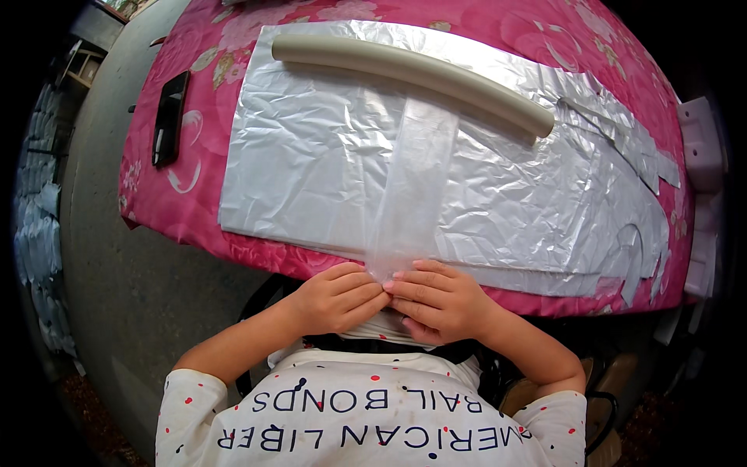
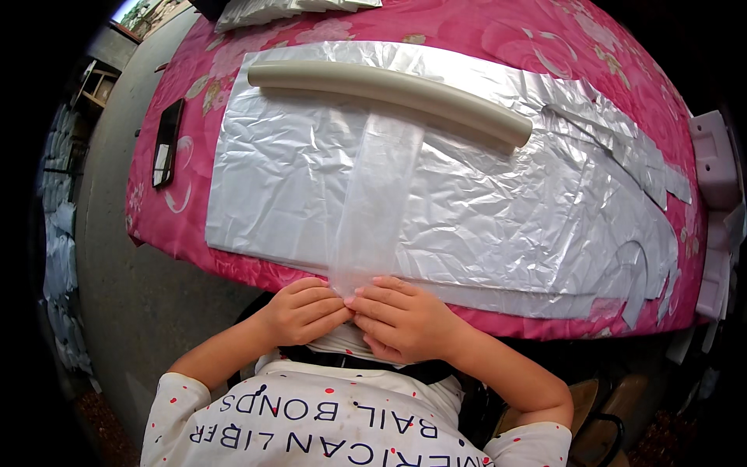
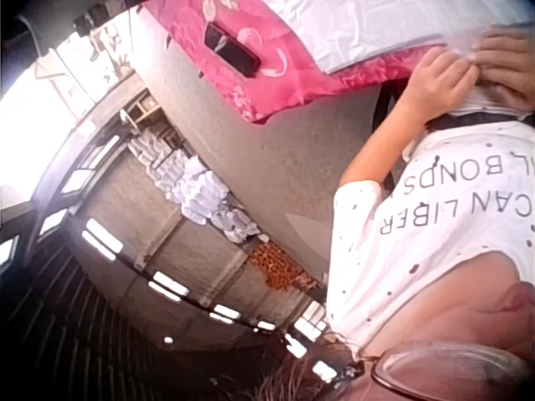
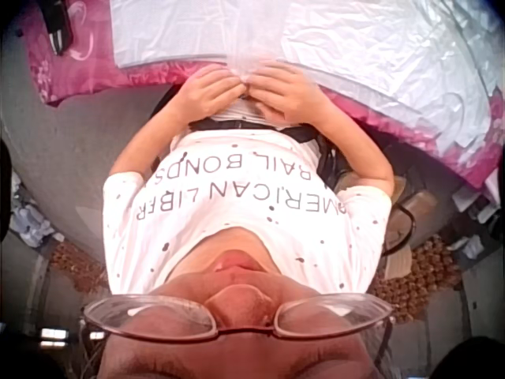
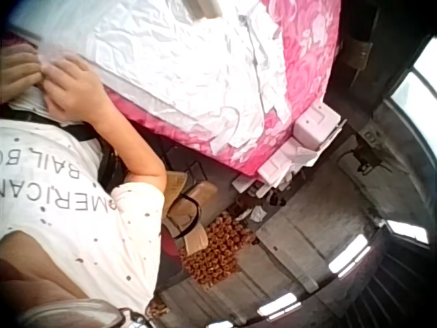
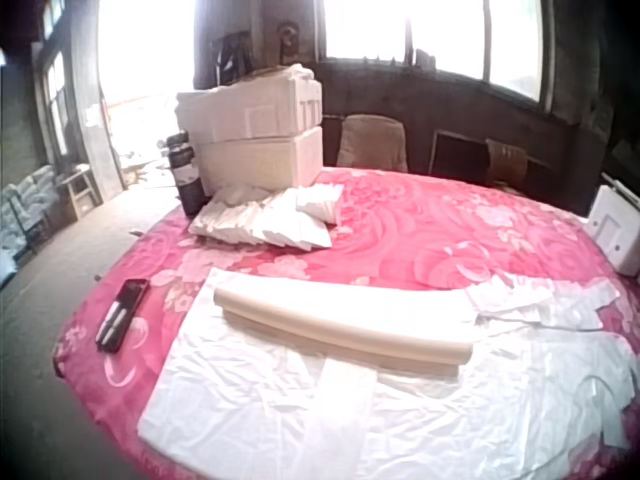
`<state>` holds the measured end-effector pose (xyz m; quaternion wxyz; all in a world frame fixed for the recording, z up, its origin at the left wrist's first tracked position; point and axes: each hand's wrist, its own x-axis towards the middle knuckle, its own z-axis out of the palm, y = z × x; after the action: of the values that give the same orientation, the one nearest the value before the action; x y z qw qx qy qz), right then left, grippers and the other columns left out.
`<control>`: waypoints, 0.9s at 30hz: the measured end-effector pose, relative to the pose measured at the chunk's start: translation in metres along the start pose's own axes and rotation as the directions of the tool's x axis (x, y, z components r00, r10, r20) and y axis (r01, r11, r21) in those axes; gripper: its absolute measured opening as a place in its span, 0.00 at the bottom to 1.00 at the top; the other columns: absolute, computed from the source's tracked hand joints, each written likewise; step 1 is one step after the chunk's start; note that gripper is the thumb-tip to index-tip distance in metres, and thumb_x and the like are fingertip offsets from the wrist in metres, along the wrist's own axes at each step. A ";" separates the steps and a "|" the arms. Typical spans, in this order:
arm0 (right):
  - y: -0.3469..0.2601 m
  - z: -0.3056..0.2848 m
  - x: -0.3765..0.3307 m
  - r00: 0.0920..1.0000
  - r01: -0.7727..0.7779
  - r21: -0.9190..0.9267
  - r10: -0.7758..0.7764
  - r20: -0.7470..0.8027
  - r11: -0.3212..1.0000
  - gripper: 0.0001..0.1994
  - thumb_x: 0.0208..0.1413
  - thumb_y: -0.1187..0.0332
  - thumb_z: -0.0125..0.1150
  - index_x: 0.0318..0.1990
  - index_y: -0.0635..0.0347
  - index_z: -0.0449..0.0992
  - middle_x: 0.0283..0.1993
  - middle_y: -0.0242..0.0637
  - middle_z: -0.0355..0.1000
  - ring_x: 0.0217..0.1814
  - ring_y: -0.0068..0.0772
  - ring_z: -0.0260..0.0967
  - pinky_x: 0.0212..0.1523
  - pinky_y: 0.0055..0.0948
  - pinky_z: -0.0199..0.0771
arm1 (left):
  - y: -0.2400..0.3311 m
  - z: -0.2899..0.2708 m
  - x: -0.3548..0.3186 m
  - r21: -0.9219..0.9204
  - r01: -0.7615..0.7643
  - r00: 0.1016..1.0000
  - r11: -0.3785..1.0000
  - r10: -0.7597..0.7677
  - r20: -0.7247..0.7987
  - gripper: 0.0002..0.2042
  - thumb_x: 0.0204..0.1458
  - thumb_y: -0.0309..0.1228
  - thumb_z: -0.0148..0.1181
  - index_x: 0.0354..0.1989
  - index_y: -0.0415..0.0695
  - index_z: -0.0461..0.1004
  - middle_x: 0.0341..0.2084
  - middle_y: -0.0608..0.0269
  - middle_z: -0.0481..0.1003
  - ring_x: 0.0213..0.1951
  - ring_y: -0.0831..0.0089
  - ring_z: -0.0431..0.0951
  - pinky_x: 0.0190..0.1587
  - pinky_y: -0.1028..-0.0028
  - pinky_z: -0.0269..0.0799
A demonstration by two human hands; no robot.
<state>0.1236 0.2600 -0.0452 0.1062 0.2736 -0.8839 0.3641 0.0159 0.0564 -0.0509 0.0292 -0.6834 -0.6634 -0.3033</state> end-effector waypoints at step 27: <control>-0.050 0.009 0.011 0.511 -0.683 0.560 0.855 -0.092 0.469 0.18 0.44 0.75 0.66 0.44 0.63 0.71 0.27 0.33 0.72 0.28 0.22 0.69 0.27 0.20 0.69 | 0.015 0.008 0.001 -0.213 0.433 0.879 0.876 -0.463 -0.114 0.33 0.37 0.22 0.62 0.56 0.36 0.59 0.58 0.42 0.56 0.53 0.54 0.66 0.52 0.65 0.68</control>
<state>0.1430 0.2198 -0.0184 0.0197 -0.2189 -0.7610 0.6104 0.0333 0.0588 -0.0519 -0.0506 -0.4837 -0.7689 -0.4151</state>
